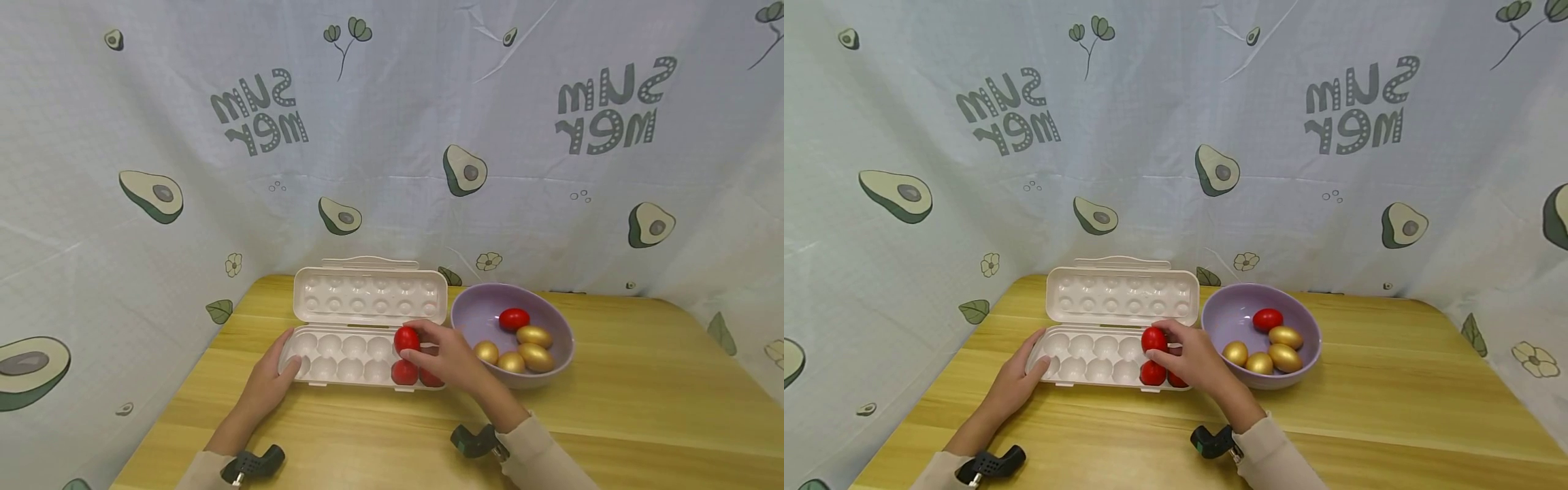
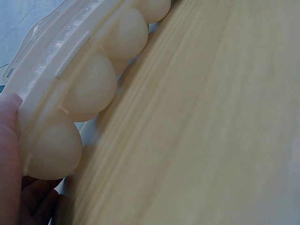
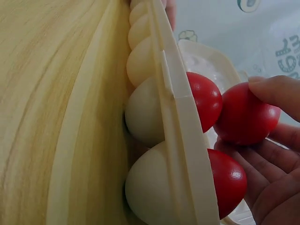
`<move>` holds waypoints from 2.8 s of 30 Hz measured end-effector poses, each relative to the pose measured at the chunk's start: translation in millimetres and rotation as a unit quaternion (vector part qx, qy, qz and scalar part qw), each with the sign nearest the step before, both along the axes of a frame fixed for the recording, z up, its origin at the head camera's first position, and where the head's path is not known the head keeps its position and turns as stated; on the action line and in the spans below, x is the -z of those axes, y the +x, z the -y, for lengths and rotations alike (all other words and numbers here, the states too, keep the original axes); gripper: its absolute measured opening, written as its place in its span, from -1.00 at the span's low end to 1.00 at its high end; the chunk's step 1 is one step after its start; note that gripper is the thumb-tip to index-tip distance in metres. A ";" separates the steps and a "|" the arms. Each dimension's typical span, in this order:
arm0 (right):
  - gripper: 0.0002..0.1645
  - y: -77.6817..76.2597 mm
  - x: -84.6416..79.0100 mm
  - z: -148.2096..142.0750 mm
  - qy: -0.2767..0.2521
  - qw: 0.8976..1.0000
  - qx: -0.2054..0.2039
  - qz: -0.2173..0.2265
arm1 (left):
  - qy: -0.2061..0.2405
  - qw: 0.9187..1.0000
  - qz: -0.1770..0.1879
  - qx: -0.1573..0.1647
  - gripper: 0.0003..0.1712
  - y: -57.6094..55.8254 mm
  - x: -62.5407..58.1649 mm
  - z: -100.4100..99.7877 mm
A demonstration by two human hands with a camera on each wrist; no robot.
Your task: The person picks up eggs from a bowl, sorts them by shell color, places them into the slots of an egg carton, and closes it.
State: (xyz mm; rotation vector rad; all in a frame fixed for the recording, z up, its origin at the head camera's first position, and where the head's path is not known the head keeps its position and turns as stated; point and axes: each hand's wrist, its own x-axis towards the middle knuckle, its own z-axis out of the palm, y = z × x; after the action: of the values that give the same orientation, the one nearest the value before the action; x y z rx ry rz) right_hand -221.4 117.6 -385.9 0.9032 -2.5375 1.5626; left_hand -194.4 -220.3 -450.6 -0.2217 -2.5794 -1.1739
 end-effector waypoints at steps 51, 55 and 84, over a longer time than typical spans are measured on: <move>-0.57 23.6 -14.0 23.0 -0.010 0.999 -0.018 -0.026 | 0.006 1.000 0.011 0.000 -0.36 2.8 -1.8 -0.9; -0.57 28.4 -20.9 23.5 -0.004 1.000 -0.016 -0.023 | 0.008 1.000 0.011 -0.001 -0.36 2.8 -2.1 -1.0; -0.49 11.0 8.1 24.0 0.014 0.998 0.009 -0.066 | 0.001 1.000 0.002 0.002 -0.37 2.9 -1.7 -1.0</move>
State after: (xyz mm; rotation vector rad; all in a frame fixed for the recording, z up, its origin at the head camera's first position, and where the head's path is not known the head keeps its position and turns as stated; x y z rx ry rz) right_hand -210.4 93.6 -394.0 0.9499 -2.4759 1.4143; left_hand -191.5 -219.4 -448.9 -0.2245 -2.5817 -1.1799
